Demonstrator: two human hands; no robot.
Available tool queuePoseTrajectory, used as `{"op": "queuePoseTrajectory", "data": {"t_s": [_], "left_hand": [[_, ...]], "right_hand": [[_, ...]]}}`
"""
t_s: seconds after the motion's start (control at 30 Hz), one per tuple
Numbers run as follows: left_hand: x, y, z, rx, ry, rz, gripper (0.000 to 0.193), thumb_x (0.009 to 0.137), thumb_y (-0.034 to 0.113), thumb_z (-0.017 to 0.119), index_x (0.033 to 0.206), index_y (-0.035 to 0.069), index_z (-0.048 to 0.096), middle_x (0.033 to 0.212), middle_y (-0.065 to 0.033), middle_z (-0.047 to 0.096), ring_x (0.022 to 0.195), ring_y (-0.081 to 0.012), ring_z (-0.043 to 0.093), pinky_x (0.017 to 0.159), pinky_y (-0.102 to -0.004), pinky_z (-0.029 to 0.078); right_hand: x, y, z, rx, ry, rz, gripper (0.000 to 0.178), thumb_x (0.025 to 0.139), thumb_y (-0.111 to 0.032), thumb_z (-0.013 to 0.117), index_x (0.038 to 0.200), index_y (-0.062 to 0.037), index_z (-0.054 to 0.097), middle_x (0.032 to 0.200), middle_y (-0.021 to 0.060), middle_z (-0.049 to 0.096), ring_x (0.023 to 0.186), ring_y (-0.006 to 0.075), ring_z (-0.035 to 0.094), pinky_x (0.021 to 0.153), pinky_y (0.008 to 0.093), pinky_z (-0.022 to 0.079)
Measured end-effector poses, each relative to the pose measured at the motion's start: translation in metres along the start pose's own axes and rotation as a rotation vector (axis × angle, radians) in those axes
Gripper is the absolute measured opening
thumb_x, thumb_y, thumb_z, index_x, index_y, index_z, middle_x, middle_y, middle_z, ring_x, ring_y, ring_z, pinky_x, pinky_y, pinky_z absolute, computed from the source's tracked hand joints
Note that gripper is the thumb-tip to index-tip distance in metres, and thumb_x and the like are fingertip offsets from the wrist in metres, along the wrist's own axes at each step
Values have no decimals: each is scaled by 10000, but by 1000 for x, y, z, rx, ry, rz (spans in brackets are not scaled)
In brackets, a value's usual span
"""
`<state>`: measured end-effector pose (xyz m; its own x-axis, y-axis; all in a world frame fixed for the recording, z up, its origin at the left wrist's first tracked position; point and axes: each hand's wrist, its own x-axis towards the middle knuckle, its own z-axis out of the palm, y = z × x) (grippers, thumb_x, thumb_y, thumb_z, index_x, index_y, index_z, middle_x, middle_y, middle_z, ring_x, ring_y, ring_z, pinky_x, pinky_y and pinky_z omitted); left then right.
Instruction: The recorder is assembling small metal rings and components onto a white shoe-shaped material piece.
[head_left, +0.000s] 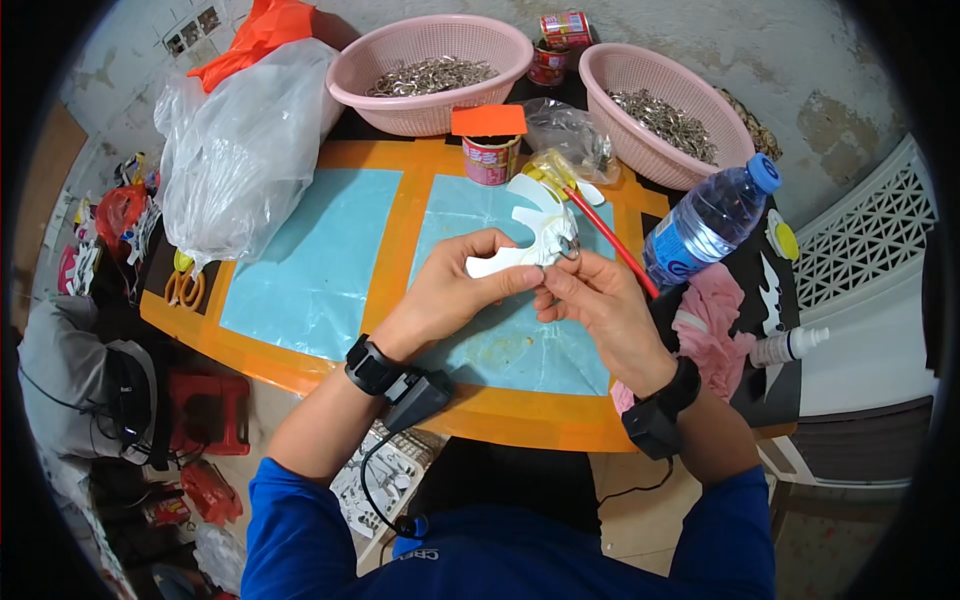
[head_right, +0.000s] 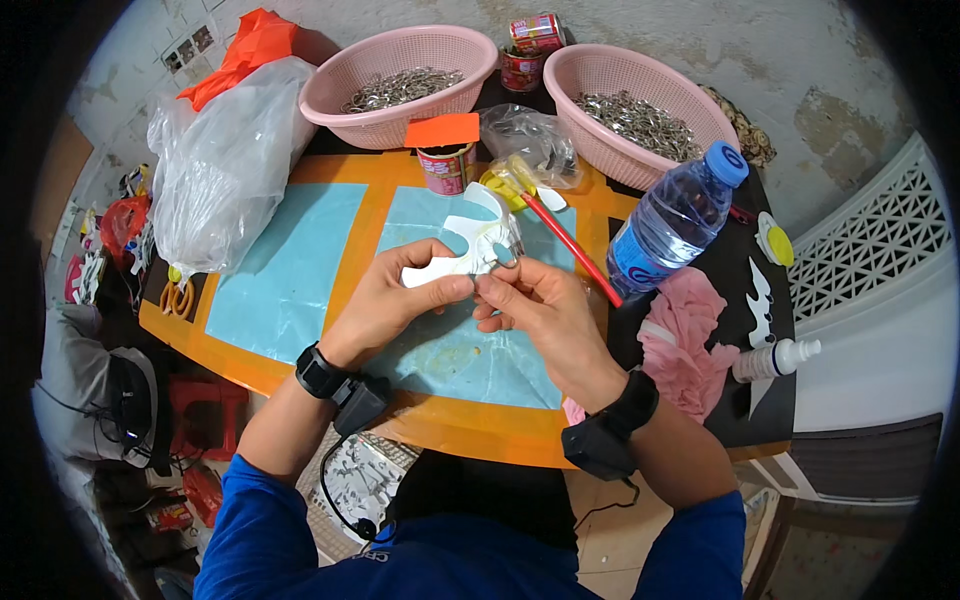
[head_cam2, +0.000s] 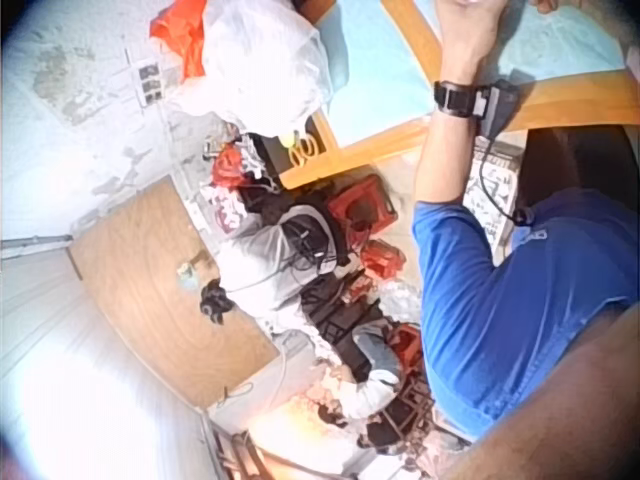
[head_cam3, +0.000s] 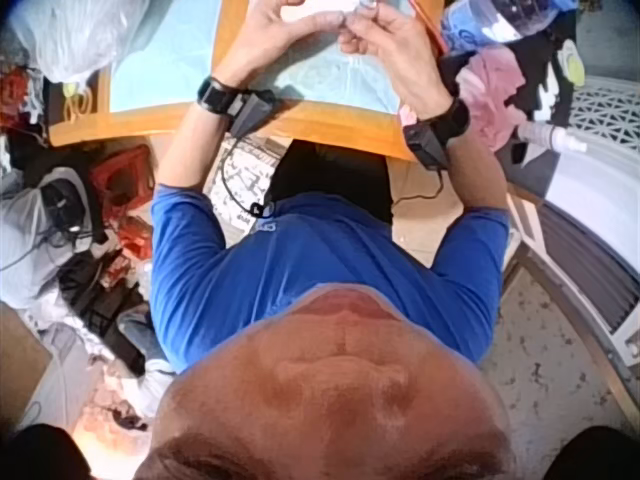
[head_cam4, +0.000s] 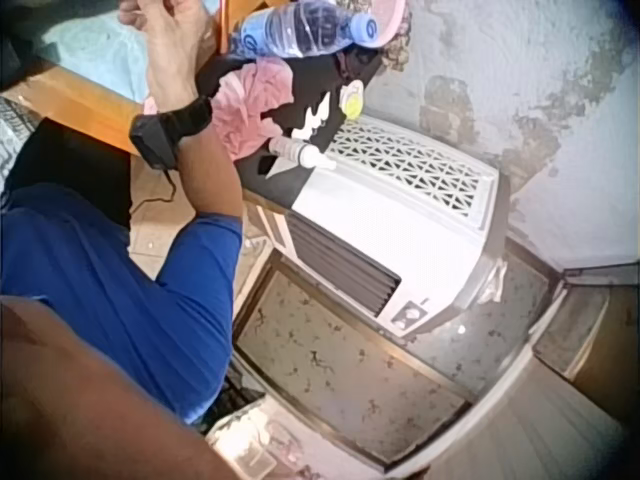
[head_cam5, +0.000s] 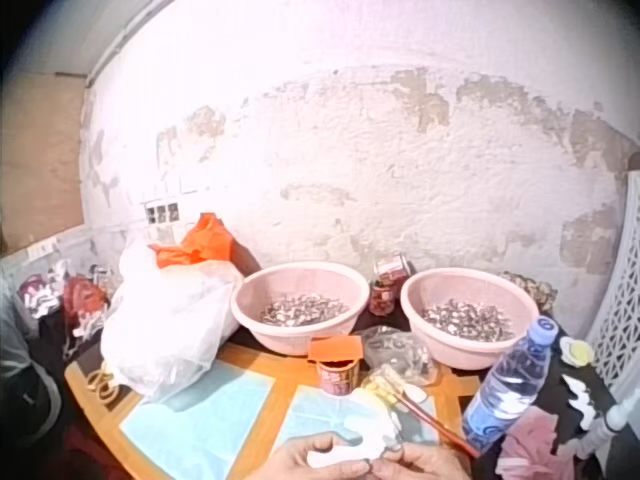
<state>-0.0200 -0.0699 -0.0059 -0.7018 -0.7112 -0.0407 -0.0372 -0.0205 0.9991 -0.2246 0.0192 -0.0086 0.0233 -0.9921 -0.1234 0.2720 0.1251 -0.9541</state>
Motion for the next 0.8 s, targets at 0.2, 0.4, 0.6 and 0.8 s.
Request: {"op": "queuePoseTrajectory", "data": {"t_s": [0.2, 0.4, 0.6, 0.8], "left_hand": [[-3, 0, 1, -14, -54, 31, 223, 985, 174, 757, 1124, 19, 679, 1048, 22, 689, 960, -39, 564, 867, -236, 467], [-8, -3, 2, -54, -120, 157, 226, 1007, 130, 717, 1170, -16, 660, 1060, 7, 689, 1006, -57, 550, 909, -260, 464], [-6, -4, -2, -98, -121, 72, 283, 1019, 168, 708, 1232, -6, 639, 1100, -20, 694, 1014, -72, 578, 927, -259, 464], [-9, -3, -4, -30, -50, 131, 478, 1000, 287, 747, 1357, 23, 572, 1183, -27, 652, 971, -57, 594, 867, -226, 485]], "right_hand": [[-1, 4, -5, -30, -50, -2, 208, 1038, -217, 676, 1075, -13, 696, 958, 36, 693, 860, 107, 667, 795, 269, 551], [-1, -1, -6, 232, -197, 172, 210, 1052, -218, 649, 1067, -12, 689, 934, 43, 688, 864, 119, 656, 812, 281, 532], [-2, 0, -5, 62, -105, -10, 182, 1030, -191, 686, 1030, -9, 687, 915, 40, 687, 837, 106, 649, 786, 270, 533], [5, 4, -8, -177, -42, -201, 139, 1008, -133, 713, 1005, 4, 689, 879, 21, 677, 778, 65, 625, 688, 234, 522]]}}
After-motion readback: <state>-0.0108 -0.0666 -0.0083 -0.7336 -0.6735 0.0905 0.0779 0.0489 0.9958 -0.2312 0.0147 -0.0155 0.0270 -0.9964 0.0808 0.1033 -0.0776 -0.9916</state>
